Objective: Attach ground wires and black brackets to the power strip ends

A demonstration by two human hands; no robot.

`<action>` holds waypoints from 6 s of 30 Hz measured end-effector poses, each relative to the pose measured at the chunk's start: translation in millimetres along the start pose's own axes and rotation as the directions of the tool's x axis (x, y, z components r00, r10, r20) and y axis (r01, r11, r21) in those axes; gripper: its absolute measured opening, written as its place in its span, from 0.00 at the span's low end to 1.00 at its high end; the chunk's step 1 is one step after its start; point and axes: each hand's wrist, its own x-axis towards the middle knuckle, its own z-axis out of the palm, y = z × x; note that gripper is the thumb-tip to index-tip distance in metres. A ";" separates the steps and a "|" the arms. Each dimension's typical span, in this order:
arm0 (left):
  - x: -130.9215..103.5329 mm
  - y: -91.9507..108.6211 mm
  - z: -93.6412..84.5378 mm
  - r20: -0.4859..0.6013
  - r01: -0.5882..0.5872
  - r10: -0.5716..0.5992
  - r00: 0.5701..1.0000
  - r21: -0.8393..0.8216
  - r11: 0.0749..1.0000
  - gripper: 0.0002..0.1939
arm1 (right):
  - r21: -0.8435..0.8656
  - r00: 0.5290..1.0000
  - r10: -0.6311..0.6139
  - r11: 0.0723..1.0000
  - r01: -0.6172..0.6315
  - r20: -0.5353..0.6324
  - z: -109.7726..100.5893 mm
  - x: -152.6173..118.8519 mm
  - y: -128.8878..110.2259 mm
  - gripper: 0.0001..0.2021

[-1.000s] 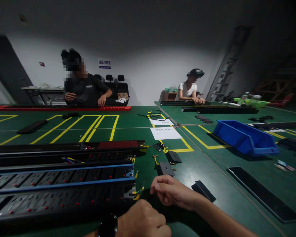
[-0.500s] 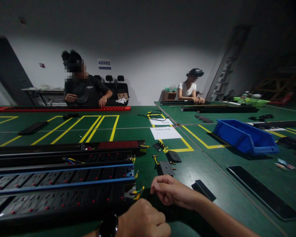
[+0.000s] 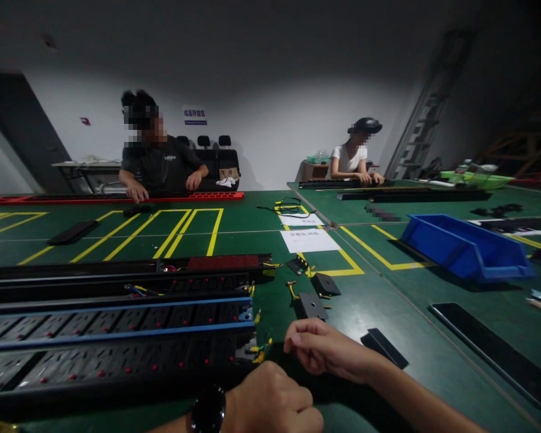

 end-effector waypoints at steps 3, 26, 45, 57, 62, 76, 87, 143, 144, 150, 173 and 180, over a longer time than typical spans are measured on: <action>0.5 0.3 -1.6 -0.029 0.001 -0.001 1.000 -0.023 1.000 0.18 | -0.017 1.000 0.008 1.000 -0.008 -0.005 0.1 -0.7 -0.3 0.22; -4.8 1.6 -0.5 0.025 0.026 -0.026 0.999 0.020 0.999 0.17 | -0.091 1.000 0.019 0.996 -0.021 -0.024 3.5 -2.5 -9.1 0.26; -4.5 3.0 -3.4 0.008 0.081 -0.081 0.997 -0.073 0.994 0.17 | -0.982 0.764 -0.636 -0.051 -0.181 -0.108 -33.6 -14.8 -15.1 0.36; -2.8 2.0 -6.2 0.008 0.087 -0.086 0.996 -0.106 0.991 0.17 | -0.893 0.641 -0.655 0.121 -0.433 -0.399 -67.6 -37.0 -54.5 0.24; -2.4 1.0 -5.8 -0.020 0.070 -0.074 0.997 -0.145 0.987 0.18 | -0.675 0.522 -0.564 0.087 -0.733 -0.640 -113.0 -56.1 -64.3 0.29; -0.2 1.2 -5.4 -0.006 0.033 -0.033 0.999 -0.010 0.999 0.17 | -0.654 0.566 -0.454 0.050 -0.755 -0.688 -135.7 -55.5 -50.0 0.27; -1.7 1.3 -2.8 0.009 0.023 -0.023 1.000 -0.005 1.000 0.15 | -0.723 0.622 -0.490 0.025 -0.691 -0.611 -133.9 -47.0 -39.6 0.26; -1.3 -0.7 -1.6 -0.037 0.016 -0.017 0.999 -0.024 1.000 0.18 | -0.765 0.648 -0.510 0.034 -0.643 -0.566 -131.1 -43.3 -37.0 0.26; -1.7 -0.4 -1.7 -0.016 0.015 -0.015 1.000 -0.013 1.000 0.17 | -0.764 0.651 -0.504 0.028 -0.644 -0.567 -132.4 -43.0 -36.4 0.27; 0.9 1.7 -6.6 -0.057 0.042 -0.043 0.997 -0.033 0.999 0.15 | -0.767 0.663 -0.486 0.026 -0.641 -0.570 -139.0 -43.4 -33.9 0.27; 0.8 0.6 -5.8 -0.038 0.051 -0.053 0.998 -0.067 0.996 0.18 | -0.788 0.792 -0.109 0.249 -0.563 -0.601 -116.0 -89.8 -83.1 0.09; -1.2 2.6 -4.7 -0.014 0.049 -0.049 0.999 -0.027 0.998 0.15 | -0.831 0.890 0.064 0.334 -0.445 -0.451 -127.4 -95.7 -74.2 0.19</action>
